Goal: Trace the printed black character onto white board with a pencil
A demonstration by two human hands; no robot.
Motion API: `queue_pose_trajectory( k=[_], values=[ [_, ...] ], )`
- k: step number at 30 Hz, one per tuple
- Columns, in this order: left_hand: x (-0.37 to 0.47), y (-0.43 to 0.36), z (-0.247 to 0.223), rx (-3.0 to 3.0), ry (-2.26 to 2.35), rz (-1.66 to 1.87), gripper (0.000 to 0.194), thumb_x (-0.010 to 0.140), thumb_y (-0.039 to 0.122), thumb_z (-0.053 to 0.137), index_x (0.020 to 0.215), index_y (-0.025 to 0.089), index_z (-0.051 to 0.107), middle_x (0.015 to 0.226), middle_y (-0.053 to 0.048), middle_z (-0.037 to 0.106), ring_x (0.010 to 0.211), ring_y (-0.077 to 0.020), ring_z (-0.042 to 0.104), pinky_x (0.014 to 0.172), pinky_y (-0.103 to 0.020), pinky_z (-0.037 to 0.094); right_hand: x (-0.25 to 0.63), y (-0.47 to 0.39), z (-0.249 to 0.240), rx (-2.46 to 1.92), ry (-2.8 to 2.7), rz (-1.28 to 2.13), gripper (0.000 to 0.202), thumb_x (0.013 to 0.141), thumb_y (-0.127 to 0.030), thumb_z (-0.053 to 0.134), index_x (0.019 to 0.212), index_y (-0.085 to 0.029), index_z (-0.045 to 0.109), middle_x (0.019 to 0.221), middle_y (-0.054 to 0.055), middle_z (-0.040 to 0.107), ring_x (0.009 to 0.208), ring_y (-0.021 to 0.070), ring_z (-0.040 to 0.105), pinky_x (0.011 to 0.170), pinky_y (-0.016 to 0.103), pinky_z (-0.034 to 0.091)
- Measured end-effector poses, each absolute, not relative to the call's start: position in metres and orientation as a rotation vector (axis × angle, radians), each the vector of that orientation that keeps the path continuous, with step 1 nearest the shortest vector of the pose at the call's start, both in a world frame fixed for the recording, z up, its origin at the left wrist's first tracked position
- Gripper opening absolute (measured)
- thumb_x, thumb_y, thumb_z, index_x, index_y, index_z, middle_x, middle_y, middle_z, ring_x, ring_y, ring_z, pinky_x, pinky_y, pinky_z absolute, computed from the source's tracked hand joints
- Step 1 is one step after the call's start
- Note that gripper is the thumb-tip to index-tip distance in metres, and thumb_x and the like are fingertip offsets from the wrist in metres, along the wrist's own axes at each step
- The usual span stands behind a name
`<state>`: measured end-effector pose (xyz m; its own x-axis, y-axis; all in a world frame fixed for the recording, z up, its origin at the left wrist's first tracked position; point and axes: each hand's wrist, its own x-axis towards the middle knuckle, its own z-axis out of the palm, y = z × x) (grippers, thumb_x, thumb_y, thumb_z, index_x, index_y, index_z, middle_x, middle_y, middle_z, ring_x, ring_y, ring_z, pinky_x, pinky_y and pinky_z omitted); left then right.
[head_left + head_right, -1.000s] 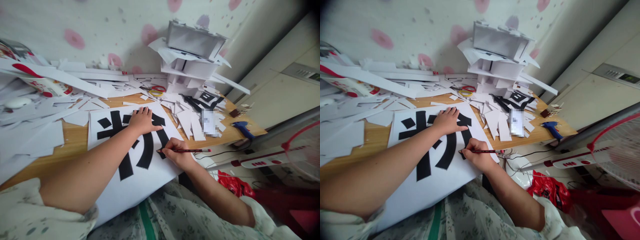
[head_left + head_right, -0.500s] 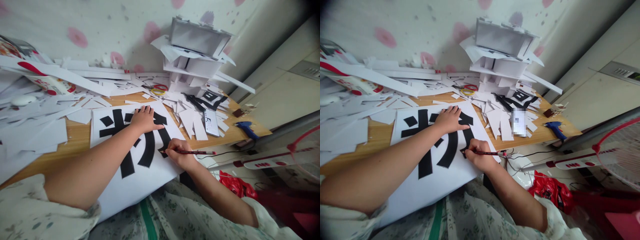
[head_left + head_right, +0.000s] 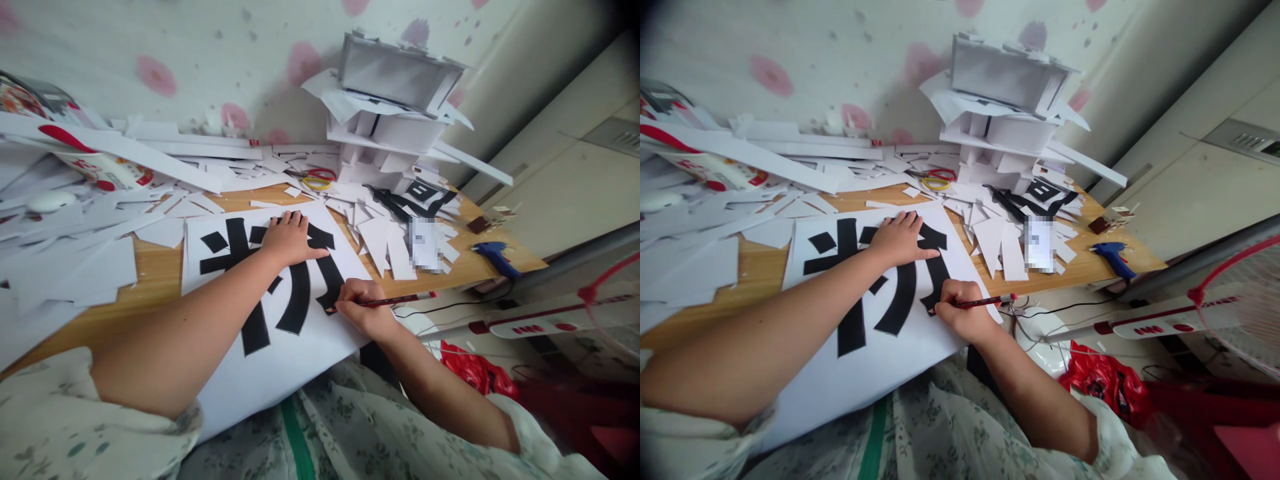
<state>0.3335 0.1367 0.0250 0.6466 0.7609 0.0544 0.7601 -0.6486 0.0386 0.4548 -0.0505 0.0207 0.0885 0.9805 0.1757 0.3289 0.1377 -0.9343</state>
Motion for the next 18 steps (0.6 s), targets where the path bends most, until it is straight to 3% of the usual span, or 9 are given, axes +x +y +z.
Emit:
queue_pose_trajectory(
  k=[10,18],
  values=[
    [0.3334,0.137,0.0242,2.839,1.313,0.095,0.106,0.07,0.088,0.034,0.146,0.016,0.032,0.154,-0.015,0.032,0.142,-0.037,0.022,0.11,-0.05,0.024,0.4554,-0.0512,0.0272,-1.368,-1.417,0.866,0.018,0.063,-0.02,0.055,0.049,-0.021,0.044,0.054,-0.001,0.056,0.051,0.0134,0.052,0.049,0.025,0.041],
    [0.3338,0.137,0.0238,2.845,1.307,0.093,0.108,0.07,0.088,0.034,0.146,0.011,0.032,0.154,-0.017,0.031,0.141,-0.0374,0.022,0.11,-0.05,0.024,0.4598,-0.051,0.022,-1.347,-1.353,0.91,0.019,0.065,-0.018,0.058,0.05,-0.02,0.048,0.054,-0.001,0.055,0.055,0.0152,0.055,0.052,0.026,0.042]
  ],
)
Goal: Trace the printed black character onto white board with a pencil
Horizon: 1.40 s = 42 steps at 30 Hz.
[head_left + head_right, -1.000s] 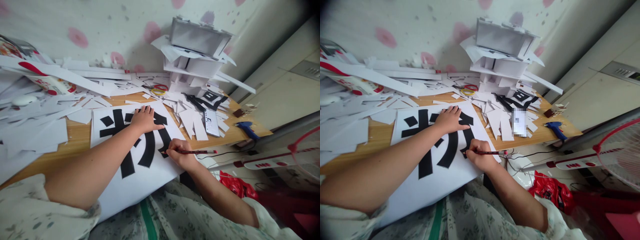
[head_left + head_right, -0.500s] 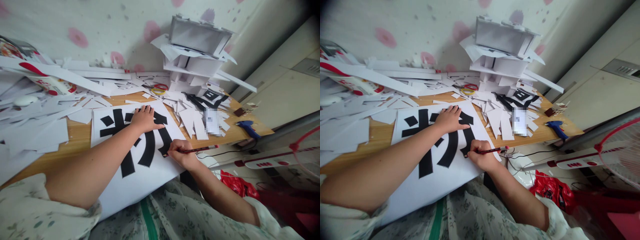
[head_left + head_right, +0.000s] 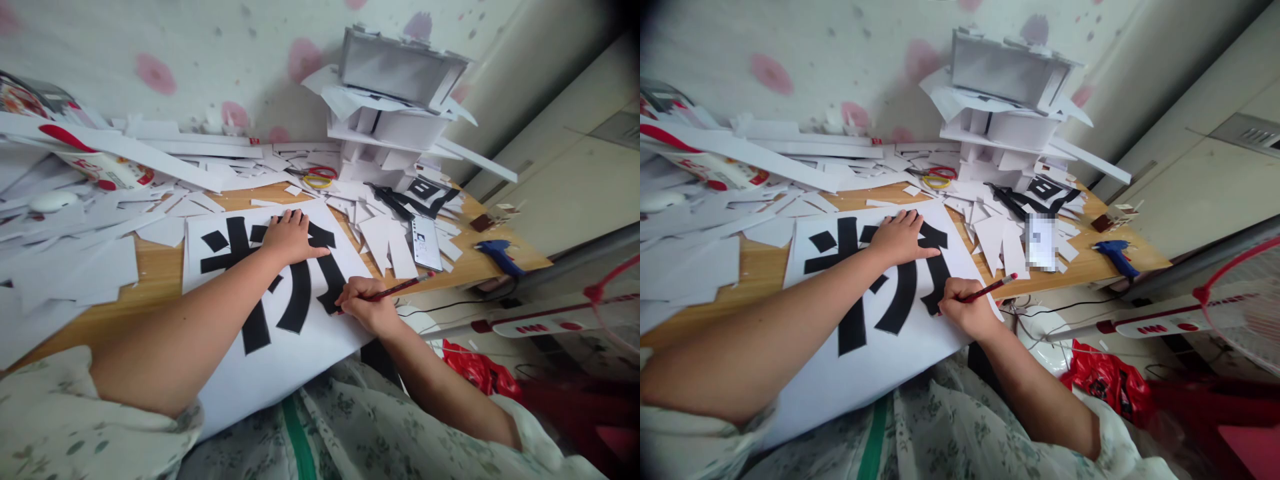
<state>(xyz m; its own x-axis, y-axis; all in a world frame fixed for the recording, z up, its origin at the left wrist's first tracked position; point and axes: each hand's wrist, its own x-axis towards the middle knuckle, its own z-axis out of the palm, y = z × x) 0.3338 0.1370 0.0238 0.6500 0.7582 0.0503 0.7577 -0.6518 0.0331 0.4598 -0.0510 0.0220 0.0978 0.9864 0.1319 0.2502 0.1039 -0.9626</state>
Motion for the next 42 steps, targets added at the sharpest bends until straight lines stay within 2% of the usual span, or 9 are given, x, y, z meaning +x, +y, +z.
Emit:
queue_pose_trajectory(
  k=[5,10,19,24,32,42],
  values=[
    [0.334,0.138,0.023,2.833,1.314,0.092,0.106,0.07,0.087,0.034,0.146,0.014,0.032,0.155,-0.016,0.03,0.142,-0.0357,0.021,0.11,-0.05,0.023,0.457,-0.05,0.018,-1.272,-1.166,0.9,0.023,0.07,-0.021,0.063,0.054,-0.021,0.047,0.052,-0.003,0.055,0.051,0.0126,0.052,0.05,0.025,0.041],
    [0.334,0.138,0.023,2.833,1.318,0.122,0.106,0.069,0.088,0.035,0.146,0.015,0.034,0.155,-0.016,0.031,0.142,-0.0366,0.022,0.11,-0.048,0.023,0.452,-0.049,0.021,-1.299,-1.257,0.882,0.019,0.075,-0.024,0.067,0.061,-0.02,0.054,0.059,0.0,0.063,0.055,0.013,0.056,0.054,0.026,0.043],
    [0.332,0.136,0.025,2.833,1.299,0.129,0.105,0.069,0.087,0.035,0.146,0.016,0.033,0.153,-0.015,0.034,0.141,-0.0378,0.022,0.109,-0.048,0.024,0.45,-0.049,0.022,-1.358,-1.351,0.859,0.02,0.076,-0.029,0.066,0.062,-0.02,0.056,0.061,0.001,0.064,0.055,0.0128,0.055,0.052,0.025,0.042],
    [0.332,0.135,0.025,2.841,1.292,0.146,0.106,0.069,0.087,0.035,0.144,0.013,0.035,0.151,-0.017,0.036,0.14,-0.0368,0.025,0.109,-0.048,0.025,0.45,-0.049,0.021,-1.42,-1.412,0.816,0.018,0.077,-0.026,0.064,0.062,-0.02,0.057,0.06,0.001,0.062,0.052,0.0116,0.052,0.049,0.024,0.038],
    [0.333,0.136,0.024,2.827,1.313,0.133,0.106,0.068,0.088,0.035,0.146,0.016,0.034,0.154,-0.015,0.033,0.142,-0.0367,0.023,0.11,-0.048,0.023,0.45,-0.049,0.021,-1.392,-1.372,0.814,0.018,0.077,-0.026,0.066,0.062,-0.02,0.056,0.059,0.0,0.062,0.055,0.0132,0.055,0.052,0.025,0.042],
    [0.332,0.137,0.024,2.839,1.303,0.124,0.106,0.069,0.088,0.034,0.145,0.014,0.035,0.154,-0.016,0.033,0.142,-0.0363,0.023,0.11,-0.049,0.024,0.448,-0.051,0.021,-1.474,-1.456,0.701,0.019,0.077,-0.024,0.063,0.06,-0.02,0.054,0.058,0.0,0.06,0.052,0.0114,0.05,0.048,0.023,0.037]
  ],
)
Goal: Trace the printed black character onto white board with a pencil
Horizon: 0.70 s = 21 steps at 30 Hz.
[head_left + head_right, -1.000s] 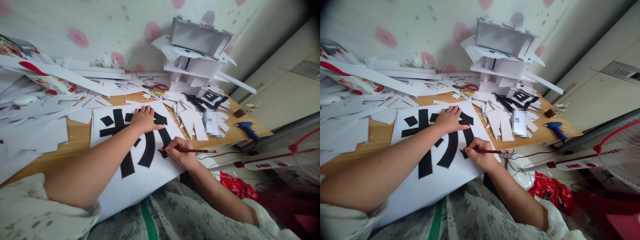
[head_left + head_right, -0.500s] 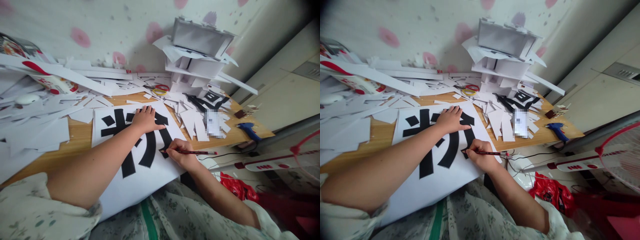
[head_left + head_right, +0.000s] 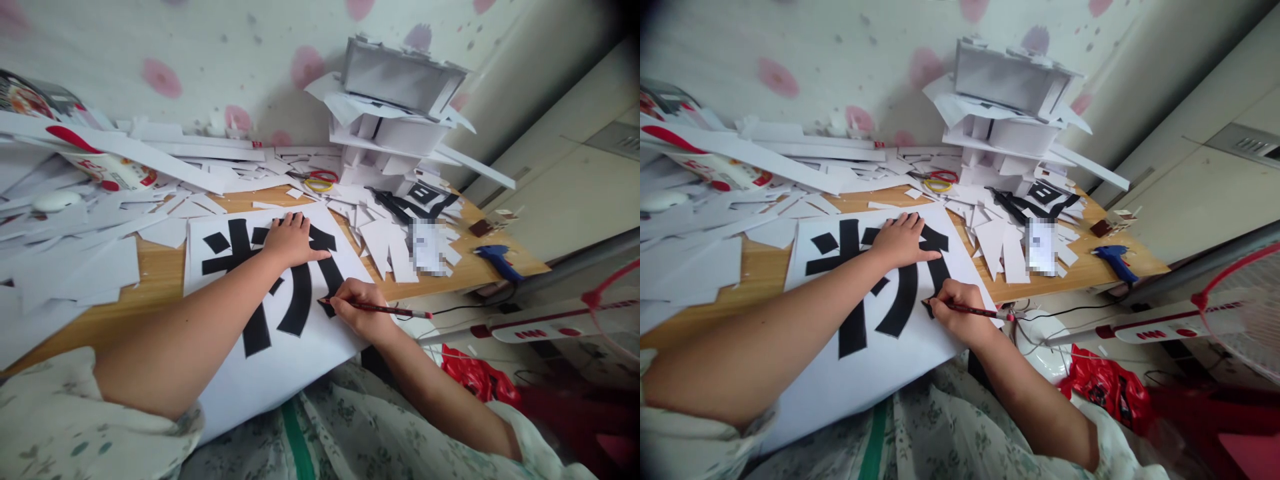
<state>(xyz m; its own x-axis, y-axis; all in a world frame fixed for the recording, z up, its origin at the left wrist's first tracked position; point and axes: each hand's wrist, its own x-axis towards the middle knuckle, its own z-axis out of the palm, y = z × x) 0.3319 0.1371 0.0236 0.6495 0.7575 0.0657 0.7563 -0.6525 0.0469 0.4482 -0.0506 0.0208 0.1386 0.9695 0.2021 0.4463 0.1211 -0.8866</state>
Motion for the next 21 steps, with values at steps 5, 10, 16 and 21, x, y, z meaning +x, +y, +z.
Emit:
queue_pose_trajectory(
  k=[5,10,16,21],
  values=[
    [0.332,0.137,0.024,2.834,1.305,0.106,0.106,0.07,0.088,0.033,0.146,0.015,0.033,0.155,-0.016,0.032,0.142,-0.0359,0.021,0.11,-0.049,0.023,0.448,-0.049,0.017,-1.478,-1.38,0.661,0.02,0.074,-0.021,0.061,0.057,-0.021,0.05,0.057,-0.001,0.058,0.053,0.0124,0.051,0.05,0.025,0.038],
    [0.332,0.137,0.025,2.832,1.308,0.102,0.105,0.07,0.088,0.034,0.146,0.015,0.033,0.155,-0.016,0.031,0.142,-0.036,0.021,0.11,-0.048,0.023,0.449,-0.049,0.014,-1.492,-1.317,0.666,0.018,0.073,-0.022,0.059,0.058,-0.021,0.049,0.058,0.0,0.058,0.056,0.0142,0.053,0.053,0.026,0.04],
    [0.333,0.136,0.026,2.841,1.301,0.104,0.105,0.07,0.086,0.036,0.145,0.013,0.034,0.154,-0.016,0.033,0.142,-0.0372,0.022,0.11,-0.048,0.024,0.454,-0.045,0.029,-1.529,-1.509,0.631,0.021,0.073,-0.022,0.058,0.056,-0.02,0.045,0.056,-0.002,0.054,0.052,0.0114,0.047,0.05,0.024,0.035],
    [0.333,0.135,0.027,2.843,1.307,0.117,0.105,0.071,0.085,0.038,0.144,0.01,0.035,0.153,-0.018,0.033,0.141,-0.0369,0.024,0.11,-0.049,0.025,0.463,-0.038,0.03,-1.429,-1.54,0.731,0.021,0.073,-0.021,0.057,0.057,-0.021,0.045,0.057,-0.002,0.052,0.052,0.0109,0.046,0.049,0.024,0.034]
  ],
)
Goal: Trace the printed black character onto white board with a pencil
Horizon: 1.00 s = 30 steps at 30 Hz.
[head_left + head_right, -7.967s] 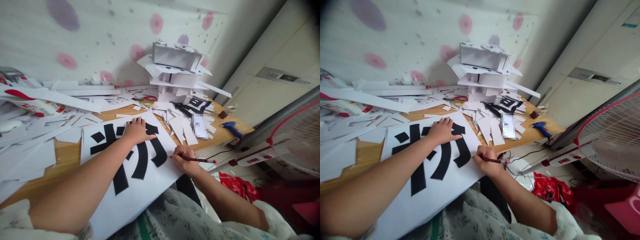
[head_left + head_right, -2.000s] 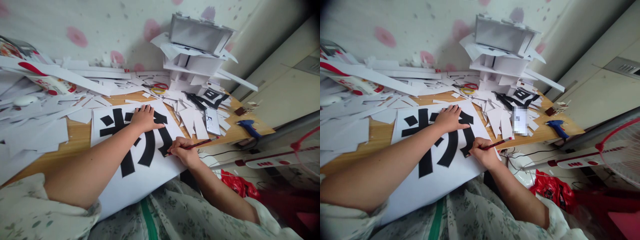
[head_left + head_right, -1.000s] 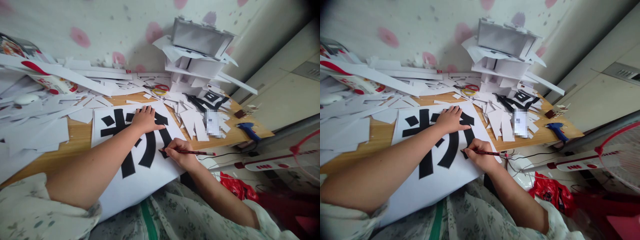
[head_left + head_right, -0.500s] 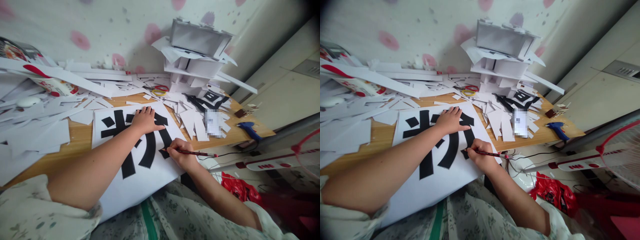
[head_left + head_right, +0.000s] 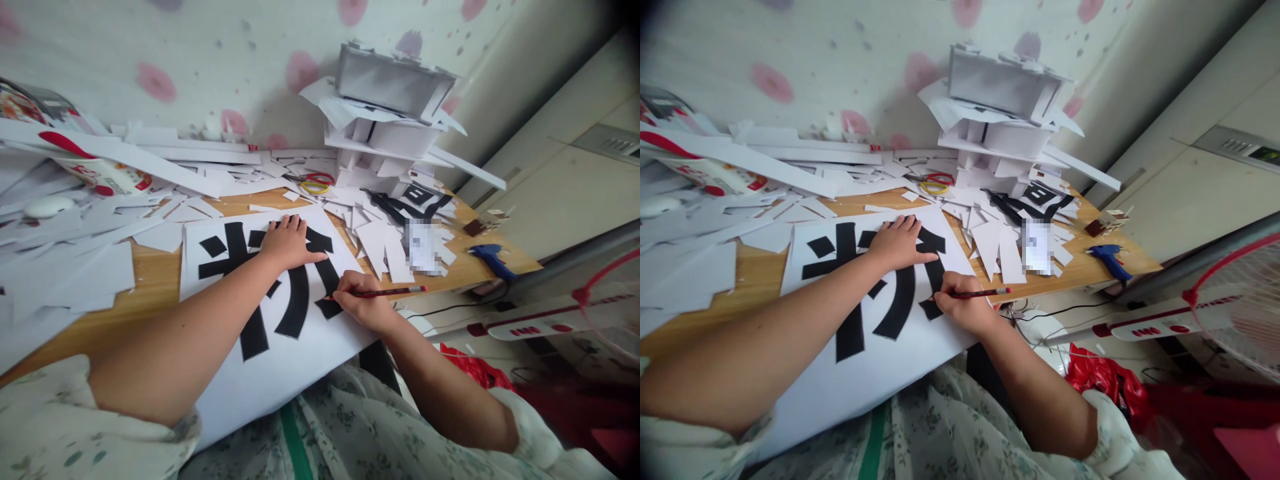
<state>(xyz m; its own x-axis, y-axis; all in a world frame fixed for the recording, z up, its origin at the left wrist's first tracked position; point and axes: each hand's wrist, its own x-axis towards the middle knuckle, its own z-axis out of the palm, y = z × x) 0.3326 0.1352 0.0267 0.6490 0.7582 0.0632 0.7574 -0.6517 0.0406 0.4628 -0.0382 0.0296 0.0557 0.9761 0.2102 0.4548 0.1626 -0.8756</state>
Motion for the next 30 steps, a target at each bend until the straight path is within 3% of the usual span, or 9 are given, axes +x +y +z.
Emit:
queue_pose_trajectory(
  k=[11,30],
  values=[
    [0.333,0.137,0.024,2.853,1.307,0.113,0.105,0.071,0.086,0.036,0.145,0.012,0.035,0.154,-0.017,0.033,0.141,-0.0369,0.024,0.11,-0.049,0.024,0.469,-0.036,0.016,-1.439,-1.382,0.666,0.018,0.072,-0.021,0.06,0.056,-0.021,0.051,0.056,-0.002,0.054,0.055,0.0134,0.051,0.053,0.026,0.039],
    [0.333,0.138,0.026,2.896,1.311,0.109,0.1,0.073,0.083,0.037,0.143,0.011,0.038,0.154,-0.018,0.034,0.141,-0.0346,0.026,0.108,-0.05,0.027,0.464,-0.032,0.024,-1.512,-1.364,0.631,0.022,0.07,-0.027,0.057,0.054,-0.022,0.045,0.052,-0.003,0.048,0.053,0.0122,0.045,0.051,0.025,0.036]
  ],
)
